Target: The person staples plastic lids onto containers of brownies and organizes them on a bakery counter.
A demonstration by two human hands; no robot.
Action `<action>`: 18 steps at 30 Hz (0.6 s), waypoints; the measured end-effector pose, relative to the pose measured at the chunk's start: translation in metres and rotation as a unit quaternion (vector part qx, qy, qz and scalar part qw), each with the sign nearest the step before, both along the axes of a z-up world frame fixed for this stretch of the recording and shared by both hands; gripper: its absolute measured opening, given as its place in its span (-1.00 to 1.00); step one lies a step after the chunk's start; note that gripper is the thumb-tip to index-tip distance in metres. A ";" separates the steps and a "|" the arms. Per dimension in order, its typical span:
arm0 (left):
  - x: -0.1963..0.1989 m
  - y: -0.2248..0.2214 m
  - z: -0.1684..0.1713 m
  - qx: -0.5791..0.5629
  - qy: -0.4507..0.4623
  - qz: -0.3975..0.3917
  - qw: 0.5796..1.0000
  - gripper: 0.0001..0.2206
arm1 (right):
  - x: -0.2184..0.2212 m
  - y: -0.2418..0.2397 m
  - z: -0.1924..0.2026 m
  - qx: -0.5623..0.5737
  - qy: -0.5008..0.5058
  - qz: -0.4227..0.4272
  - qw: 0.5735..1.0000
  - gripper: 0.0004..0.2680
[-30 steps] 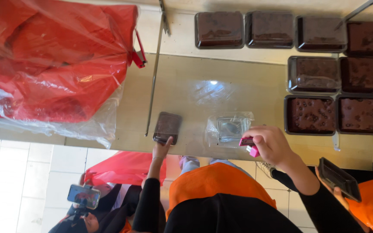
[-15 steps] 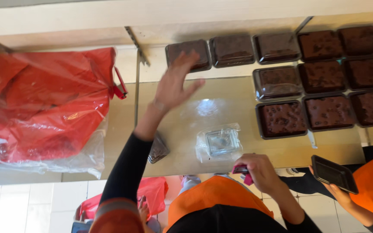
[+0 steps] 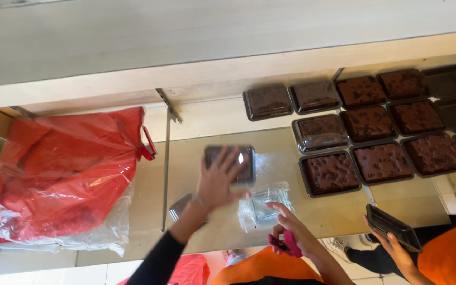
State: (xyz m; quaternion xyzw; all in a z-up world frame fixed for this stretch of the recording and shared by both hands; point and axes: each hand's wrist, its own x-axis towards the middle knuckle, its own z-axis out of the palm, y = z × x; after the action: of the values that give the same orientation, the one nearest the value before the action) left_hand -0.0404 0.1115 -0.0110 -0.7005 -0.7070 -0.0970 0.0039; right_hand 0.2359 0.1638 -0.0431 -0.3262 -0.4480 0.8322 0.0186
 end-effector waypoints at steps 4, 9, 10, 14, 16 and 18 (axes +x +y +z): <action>0.030 -0.045 -0.006 0.050 0.011 -0.047 0.998 -0.19 | -0.023 -0.009 -0.004 -0.047 -0.012 -0.060 0.997 -0.58; 0.035 -0.067 0.002 0.125 -0.106 -0.102 0.981 -0.41 | -0.044 -0.014 -0.007 -0.050 -0.038 -0.116 0.991 -0.64; 0.034 -0.070 0.003 0.128 -0.106 -0.088 0.982 -0.41 | -0.045 -0.017 -0.009 -0.048 -0.042 -0.102 0.993 -0.64; 0.023 -0.077 0.007 0.239 -0.286 -0.041 0.927 -0.45 | -0.047 -0.023 -0.012 -0.016 -0.067 -0.143 0.987 -0.68; 0.018 -0.077 -0.011 0.303 -0.361 0.031 0.881 -0.47 | -0.046 -0.019 -0.014 -0.011 -0.065 -0.143 0.987 -0.66; 0.014 -0.078 -0.049 0.135 -0.289 0.246 0.915 -0.43 | -0.044 -0.020 -0.015 -0.015 -0.065 -0.141 0.988 -0.71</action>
State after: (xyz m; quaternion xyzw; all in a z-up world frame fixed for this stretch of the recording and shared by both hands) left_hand -0.0269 0.0331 -0.0604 -0.4384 -0.8078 -0.3854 -0.0823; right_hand 0.1922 0.1439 -0.0586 -0.4393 -0.3856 0.8050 0.1017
